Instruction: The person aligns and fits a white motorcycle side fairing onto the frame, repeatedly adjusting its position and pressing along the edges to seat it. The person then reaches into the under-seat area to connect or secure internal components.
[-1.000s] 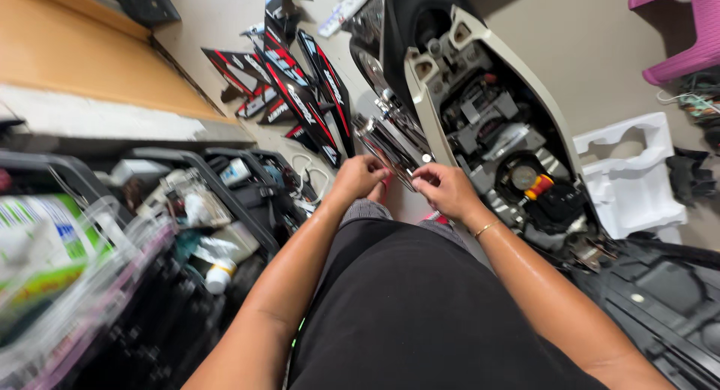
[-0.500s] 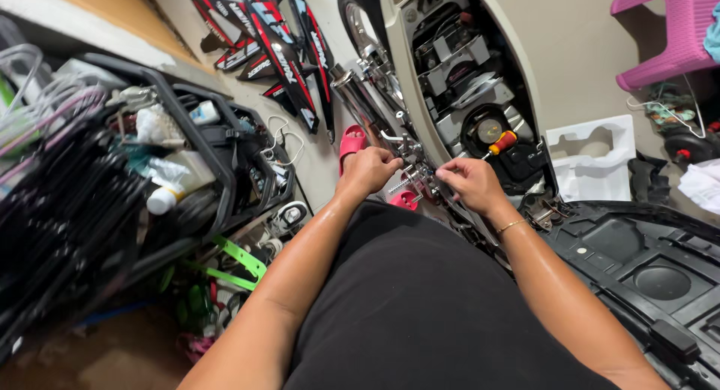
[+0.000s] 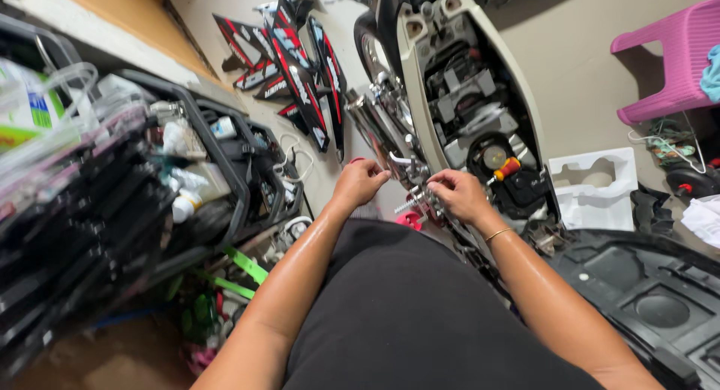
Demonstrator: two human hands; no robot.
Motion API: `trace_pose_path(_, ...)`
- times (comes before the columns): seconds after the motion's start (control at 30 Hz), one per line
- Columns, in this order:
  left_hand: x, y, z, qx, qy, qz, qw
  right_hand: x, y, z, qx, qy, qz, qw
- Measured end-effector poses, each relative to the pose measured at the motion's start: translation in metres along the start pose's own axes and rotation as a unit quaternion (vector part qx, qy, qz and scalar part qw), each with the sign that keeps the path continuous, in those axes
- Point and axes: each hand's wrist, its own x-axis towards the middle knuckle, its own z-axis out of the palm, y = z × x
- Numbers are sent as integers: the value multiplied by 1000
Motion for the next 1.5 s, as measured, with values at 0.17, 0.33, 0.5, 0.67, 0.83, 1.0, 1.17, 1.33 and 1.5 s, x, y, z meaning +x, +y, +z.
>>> trace_pose_path(0.17, 45, 7, -32, -7, -10, 13, 1000, 43, -31, 5, 39, 20, -57, 997)
trace_pose_path(0.33, 109, 23, -75, -17, -44, 58, 997, 120, -69, -30, 76, 177, -52, 980)
trace_pose_path(0.5, 161, 21, -107, 2, -69, 82, 994, 213, -99, -63, -102, 244, -66, 962)
trace_pose_path(0.67, 202, -1, -123, -10, -44, 110, 993, 255, -111, -63, -192, 242, -42, 950)
trace_pose_path(0.83, 252, -3, -129, 12, -52, 55, 997, 253, -114, -52, -177, 272, -17, 946)
trace_pose_path(1.0, 270, 15, -136, 1, -105, 49, 993, 247, -115, -40, -184, 323, -49, 927)
trace_pose_path(1.17, 267, 22, -134, 24, -128, 72, 989, 244, -124, -43, -148, 313, 14, 938)
trace_pose_path(1.33, 257, 28, -126, 48, -159, 75, 983, 238, -134, -53, -165, 300, 11, 940)
trace_pose_path(1.5, 248, 47, -114, 101, -236, 121, 959, 224, -113, -66, -136, 322, 58, 935)
